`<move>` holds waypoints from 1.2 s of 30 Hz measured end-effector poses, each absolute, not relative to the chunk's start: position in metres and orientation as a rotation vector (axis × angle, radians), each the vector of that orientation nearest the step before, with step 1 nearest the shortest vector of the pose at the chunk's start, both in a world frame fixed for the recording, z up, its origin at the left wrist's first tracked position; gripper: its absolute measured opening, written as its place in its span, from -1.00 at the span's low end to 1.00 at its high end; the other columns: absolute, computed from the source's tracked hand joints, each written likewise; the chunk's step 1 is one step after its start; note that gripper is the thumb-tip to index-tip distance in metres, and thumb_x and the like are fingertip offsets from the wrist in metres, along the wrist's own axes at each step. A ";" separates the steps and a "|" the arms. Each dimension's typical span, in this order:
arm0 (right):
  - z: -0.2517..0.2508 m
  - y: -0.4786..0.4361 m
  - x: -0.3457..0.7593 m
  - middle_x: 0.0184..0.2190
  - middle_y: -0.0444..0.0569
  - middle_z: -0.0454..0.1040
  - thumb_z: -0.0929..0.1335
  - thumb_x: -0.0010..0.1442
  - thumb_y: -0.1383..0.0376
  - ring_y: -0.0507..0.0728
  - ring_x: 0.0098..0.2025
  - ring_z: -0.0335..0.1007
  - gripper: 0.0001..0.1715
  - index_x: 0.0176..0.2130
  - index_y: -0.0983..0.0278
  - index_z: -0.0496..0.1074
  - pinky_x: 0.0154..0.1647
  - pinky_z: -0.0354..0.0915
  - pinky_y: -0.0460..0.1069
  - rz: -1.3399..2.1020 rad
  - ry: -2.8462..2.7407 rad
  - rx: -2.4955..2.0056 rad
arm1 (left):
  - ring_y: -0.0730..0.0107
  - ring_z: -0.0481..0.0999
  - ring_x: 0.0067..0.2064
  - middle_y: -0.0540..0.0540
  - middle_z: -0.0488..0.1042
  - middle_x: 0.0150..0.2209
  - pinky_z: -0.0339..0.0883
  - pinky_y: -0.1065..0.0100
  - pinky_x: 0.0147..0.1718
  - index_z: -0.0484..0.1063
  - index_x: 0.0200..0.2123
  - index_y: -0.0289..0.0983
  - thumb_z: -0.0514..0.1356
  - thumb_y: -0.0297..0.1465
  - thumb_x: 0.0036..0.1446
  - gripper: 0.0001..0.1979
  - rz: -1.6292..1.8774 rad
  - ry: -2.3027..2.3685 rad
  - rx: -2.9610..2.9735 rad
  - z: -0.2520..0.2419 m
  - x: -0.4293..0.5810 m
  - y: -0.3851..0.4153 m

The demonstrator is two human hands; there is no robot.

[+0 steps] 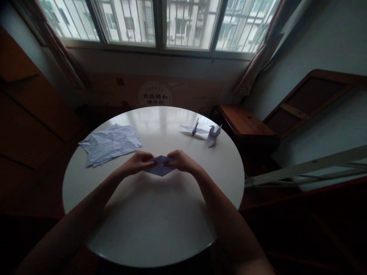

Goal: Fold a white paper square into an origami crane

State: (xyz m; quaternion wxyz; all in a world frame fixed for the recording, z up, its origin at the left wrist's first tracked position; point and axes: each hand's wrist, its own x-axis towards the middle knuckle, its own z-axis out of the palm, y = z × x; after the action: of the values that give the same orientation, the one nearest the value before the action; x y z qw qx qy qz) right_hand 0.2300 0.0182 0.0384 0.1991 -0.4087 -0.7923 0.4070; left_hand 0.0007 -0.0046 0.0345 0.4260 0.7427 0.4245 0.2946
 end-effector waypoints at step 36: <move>0.013 0.024 0.221 -0.01 0.00 0.46 0.37 0.25 0.22 0.17 -0.06 0.28 -0.73 -0.04 0.01 0.55 -0.02 0.10 0.09 0.242 -2.496 -1.030 | 0.02 0.26 0.18 -0.23 0.39 0.11 0.07 -0.09 0.15 0.40 0.08 -0.21 0.07 -0.40 0.29 -0.68 0.684 1.618 2.580 0.007 0.007 -0.009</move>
State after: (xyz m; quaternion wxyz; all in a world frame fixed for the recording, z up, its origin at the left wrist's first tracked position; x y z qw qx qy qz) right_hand 0.2213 0.0239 0.0128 0.2137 -0.3711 -0.8995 0.0871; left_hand 0.0074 -0.0087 0.0069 0.0102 0.8266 0.5182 0.2192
